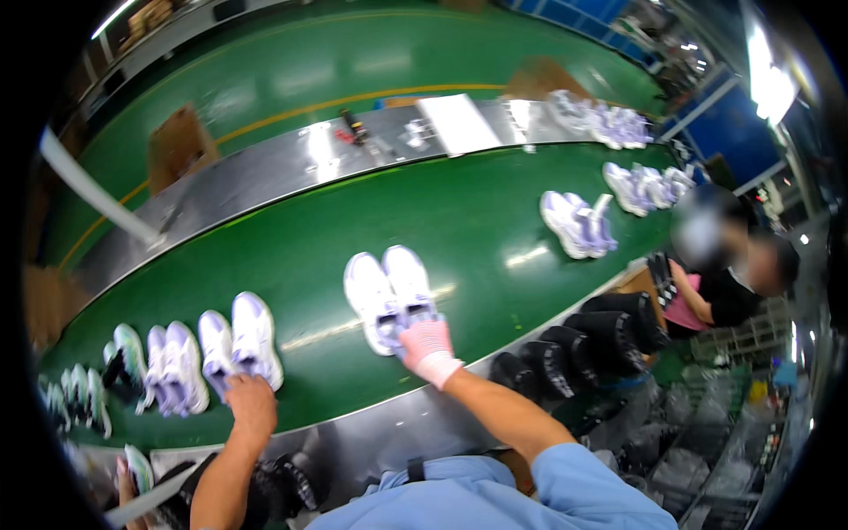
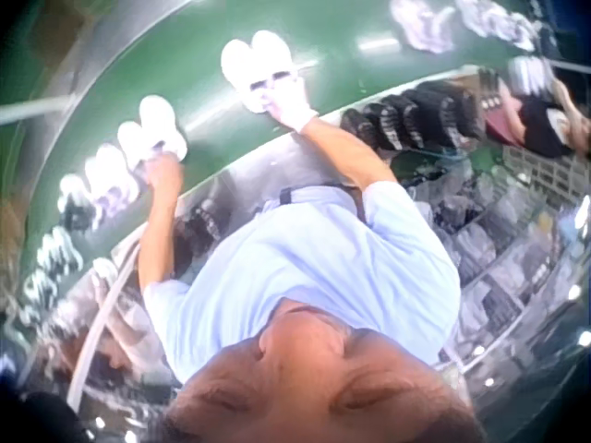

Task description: The person handles several pairs of athletic shoes on a conveyor belt, inserting shoe trees or internal supports into them and organizing them into pairs. The person also picks up shoe components and places finished shoes into storage bins located under and near the workbench.

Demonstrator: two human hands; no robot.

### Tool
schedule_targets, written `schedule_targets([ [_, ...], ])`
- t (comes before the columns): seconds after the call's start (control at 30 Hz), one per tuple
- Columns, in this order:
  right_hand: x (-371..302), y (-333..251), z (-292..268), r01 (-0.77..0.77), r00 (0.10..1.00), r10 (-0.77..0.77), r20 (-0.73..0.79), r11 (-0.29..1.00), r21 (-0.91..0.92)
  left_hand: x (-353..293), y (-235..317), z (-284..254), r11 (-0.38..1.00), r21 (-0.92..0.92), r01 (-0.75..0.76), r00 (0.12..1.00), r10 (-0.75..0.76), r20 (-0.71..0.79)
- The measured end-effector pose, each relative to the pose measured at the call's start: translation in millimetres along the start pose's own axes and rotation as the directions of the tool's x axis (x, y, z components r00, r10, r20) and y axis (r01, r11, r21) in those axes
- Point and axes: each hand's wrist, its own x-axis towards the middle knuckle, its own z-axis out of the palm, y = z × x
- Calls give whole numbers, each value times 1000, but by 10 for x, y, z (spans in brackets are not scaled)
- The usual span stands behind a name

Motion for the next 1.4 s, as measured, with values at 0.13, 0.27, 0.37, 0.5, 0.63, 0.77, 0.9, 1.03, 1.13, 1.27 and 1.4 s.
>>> schedule_targets([
  [0.13, -74, 44, -217, 148, 988, -146, -47, 988, 42, 55, 997, -427, 648, -405, -645, 754, 455, -473],
  [0.27, -343, 183, -243, -199, 919, 318, -231, 883, 424, 276, 1856, -709, 620, -419, -664, 722, 383, -577],
  [0.37, -228, 271, 20, -420, 875, 476, 85, 662, 620, 489, 2159, -641, 602, -550, -579, 806, 323, -496],
  [0.5, 186, 137, 418, -354, 897, 429, 108, 551, 755, 546, 2233, -585, 573, -646, -504, 858, 242, -454],
  [0.63, 291, 26, 102, -302, 947, 283, 153, 618, 725, 484, 2135, -427, 552, -708, -439, 885, 132, -446],
  [0.77, 230, 302, -184, -177, 983, 51, 174, 495, 851, 367, 2070, -673, 703, -670, -239, 962, 78, -262],
  [0.9, 442, 1282, -585, -247, 941, 338, -15, 717, 652, 564, 2172, -659, 677, -725, -131, 987, 24, -157],
  [1.03, 356, 3050, -859, -513, 761, 649, -19, 619, 595, 606, 2156, -472, 658, -703, -269, 947, 46, -319],
  [1.13, 211, 3913, -1133, -630, 585, 810, -33, 480, 611, 495, 2052, -547, 632, -749, -199, 974, 44, -222],
  [1.27, 307, 4428, -1270, -749, 489, 872, -7, 423, 510, -112, 1833, -922, 722, -670, -175, 949, -59, -311],
  [1.4, 554, 4893, -984, -806, 469, 882, 40, 409, 428, -685, 1668, -676, 506, -845, -171, 971, -60, -232],
])
